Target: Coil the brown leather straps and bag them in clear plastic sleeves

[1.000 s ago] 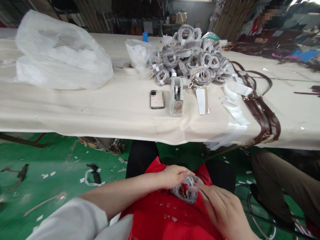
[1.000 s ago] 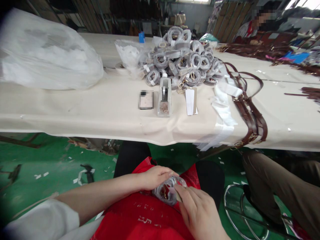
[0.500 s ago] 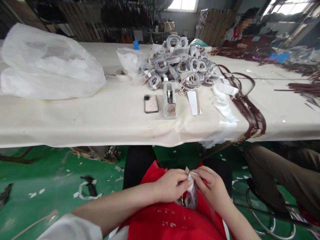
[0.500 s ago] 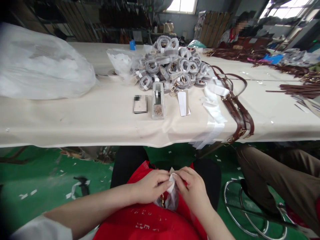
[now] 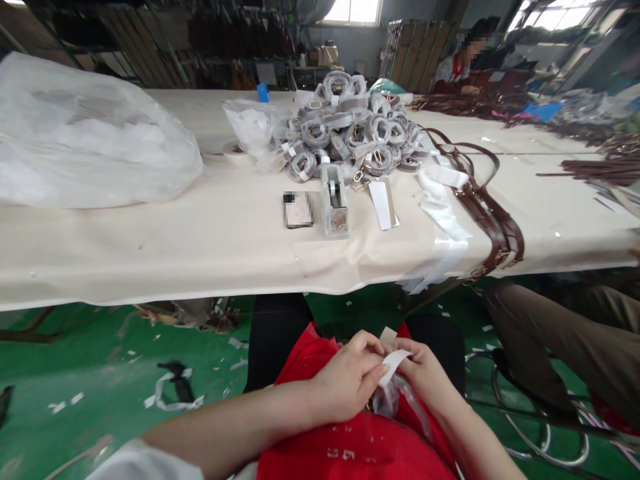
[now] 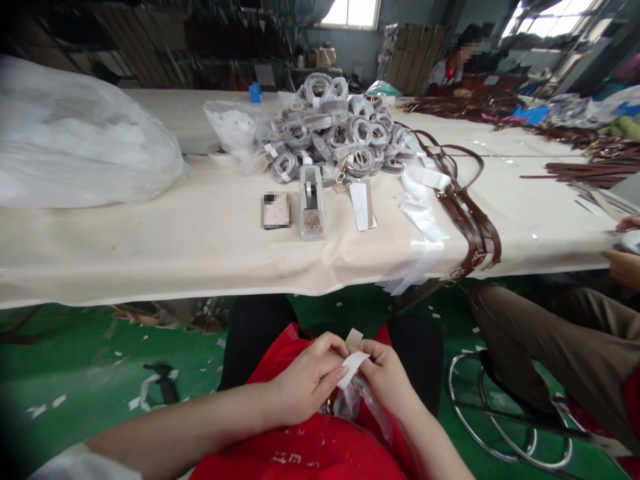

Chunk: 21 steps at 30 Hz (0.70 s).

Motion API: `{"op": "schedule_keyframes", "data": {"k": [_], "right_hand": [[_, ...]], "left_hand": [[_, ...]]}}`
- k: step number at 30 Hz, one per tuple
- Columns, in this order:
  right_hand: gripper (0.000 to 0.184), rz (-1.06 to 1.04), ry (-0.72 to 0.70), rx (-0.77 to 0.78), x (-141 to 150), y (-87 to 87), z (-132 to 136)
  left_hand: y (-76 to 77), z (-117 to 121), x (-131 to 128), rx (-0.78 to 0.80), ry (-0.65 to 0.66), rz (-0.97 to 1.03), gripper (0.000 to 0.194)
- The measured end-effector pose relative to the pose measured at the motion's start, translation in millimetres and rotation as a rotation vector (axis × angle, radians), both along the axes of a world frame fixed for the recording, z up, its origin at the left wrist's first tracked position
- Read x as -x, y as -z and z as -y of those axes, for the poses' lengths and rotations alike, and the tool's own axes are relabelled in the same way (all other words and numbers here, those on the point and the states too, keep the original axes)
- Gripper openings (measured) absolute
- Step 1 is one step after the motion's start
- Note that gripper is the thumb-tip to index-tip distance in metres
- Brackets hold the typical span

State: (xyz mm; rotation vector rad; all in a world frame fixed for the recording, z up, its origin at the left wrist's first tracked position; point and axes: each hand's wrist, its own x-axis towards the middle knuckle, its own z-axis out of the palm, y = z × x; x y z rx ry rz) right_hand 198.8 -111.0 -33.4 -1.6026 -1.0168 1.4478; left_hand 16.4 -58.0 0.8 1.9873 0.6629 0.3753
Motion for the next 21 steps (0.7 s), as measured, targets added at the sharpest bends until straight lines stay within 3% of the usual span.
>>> {"op": "schedule_keyframes", "data": {"k": [4, 7, 14, 17, 21], "right_hand": [[0.031, 0.200, 0.029, -0.126, 4.1, -7.4, 5.2], [0.034, 0.347, -0.043, -0.171, 1.2, -12.4, 5.6], [0.035, 0.269, -0.185, -0.214, -9.3, -24.9, 12.4], [0.032, 0.255, -0.074, -0.211, -4.6, -15.5, 18.3], [0.037, 0.035, 0.055, -0.139, -0.3, -1.6, 21.2]], "left_hand": [[9.4, -3.0, -2.1, 0.091, -0.104, -0.070, 0.033], [17.0, -6.2, -8.8, 0.162, -0.148, -0.135, 0.036], [18.5, -1.0, -19.8, 0.147, -0.280, -0.094, 0.028], [20.1, 1.6, -20.6, 0.218, -0.321, -0.075, 0.022], [23.5, 3.6, -19.2, 0.265, -0.346, -0.035, 0.014]]}}
